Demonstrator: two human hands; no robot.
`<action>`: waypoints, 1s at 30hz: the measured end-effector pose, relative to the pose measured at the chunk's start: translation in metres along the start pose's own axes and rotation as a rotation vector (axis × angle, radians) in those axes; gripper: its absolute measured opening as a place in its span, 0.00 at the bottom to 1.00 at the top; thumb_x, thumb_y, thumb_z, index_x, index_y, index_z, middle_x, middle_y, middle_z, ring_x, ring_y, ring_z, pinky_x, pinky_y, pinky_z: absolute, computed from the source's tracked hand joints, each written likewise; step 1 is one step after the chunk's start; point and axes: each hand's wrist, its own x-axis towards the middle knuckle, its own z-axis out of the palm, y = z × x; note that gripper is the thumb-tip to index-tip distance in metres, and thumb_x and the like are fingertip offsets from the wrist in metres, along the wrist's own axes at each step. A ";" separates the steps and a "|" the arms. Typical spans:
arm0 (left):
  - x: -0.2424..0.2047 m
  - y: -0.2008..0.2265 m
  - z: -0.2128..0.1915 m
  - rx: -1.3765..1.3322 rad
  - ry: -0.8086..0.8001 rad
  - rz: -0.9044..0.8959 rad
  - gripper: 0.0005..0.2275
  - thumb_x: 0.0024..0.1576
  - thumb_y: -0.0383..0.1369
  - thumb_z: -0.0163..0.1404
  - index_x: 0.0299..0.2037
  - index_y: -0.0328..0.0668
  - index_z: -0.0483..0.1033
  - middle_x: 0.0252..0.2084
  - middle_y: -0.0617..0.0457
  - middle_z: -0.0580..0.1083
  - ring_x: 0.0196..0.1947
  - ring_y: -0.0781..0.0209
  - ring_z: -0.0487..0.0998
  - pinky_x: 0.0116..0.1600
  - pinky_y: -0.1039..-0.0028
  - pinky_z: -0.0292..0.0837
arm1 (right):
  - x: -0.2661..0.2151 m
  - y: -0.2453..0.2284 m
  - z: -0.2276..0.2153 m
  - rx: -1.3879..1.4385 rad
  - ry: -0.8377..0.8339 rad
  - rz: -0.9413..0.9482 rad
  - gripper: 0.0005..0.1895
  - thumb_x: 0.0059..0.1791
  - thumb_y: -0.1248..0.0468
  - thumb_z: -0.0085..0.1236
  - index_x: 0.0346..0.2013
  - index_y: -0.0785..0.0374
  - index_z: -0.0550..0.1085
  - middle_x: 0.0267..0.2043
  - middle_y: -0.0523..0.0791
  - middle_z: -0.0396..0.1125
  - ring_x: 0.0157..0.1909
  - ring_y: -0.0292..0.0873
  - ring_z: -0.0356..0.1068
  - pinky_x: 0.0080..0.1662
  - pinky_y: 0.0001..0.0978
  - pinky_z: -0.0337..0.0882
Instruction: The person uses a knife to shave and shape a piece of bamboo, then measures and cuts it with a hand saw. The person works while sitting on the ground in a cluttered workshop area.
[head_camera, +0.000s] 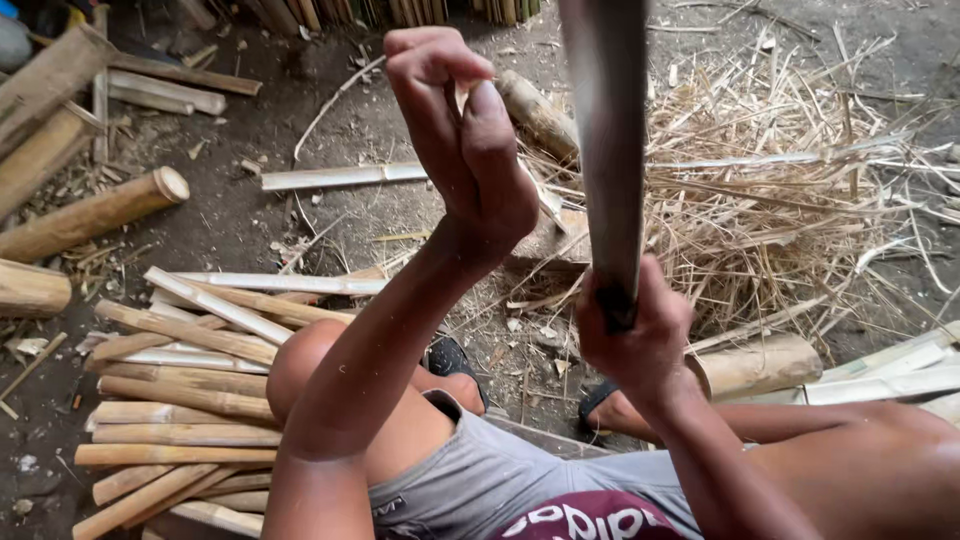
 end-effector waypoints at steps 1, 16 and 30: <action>0.002 0.002 0.000 0.027 -0.013 0.015 0.05 0.60 0.28 0.38 0.45 0.41 0.60 0.42 0.51 0.59 0.43 0.64 0.60 0.46 0.72 0.62 | 0.000 0.011 0.011 0.013 0.048 -0.019 0.08 0.50 0.67 0.59 0.34 0.68 0.69 0.18 0.49 0.67 0.21 0.36 0.70 0.26 0.32 0.70; -0.012 0.029 0.001 0.058 0.073 0.083 0.04 0.57 0.23 0.38 0.40 0.39 0.61 0.40 0.50 0.61 0.40 0.62 0.60 0.46 0.71 0.59 | 0.009 -0.043 -0.034 0.082 -0.237 0.128 0.08 0.51 0.65 0.55 0.36 0.67 0.68 0.17 0.48 0.66 0.16 0.39 0.67 0.21 0.34 0.66; -0.017 0.026 -0.009 0.036 0.032 0.157 0.06 0.57 0.27 0.38 0.44 0.40 0.59 0.39 0.50 0.60 0.39 0.62 0.61 0.45 0.69 0.59 | 0.009 -0.053 -0.024 0.058 -0.162 -0.058 0.08 0.48 0.66 0.55 0.40 0.65 0.69 0.22 0.52 0.68 0.22 0.47 0.73 0.26 0.42 0.71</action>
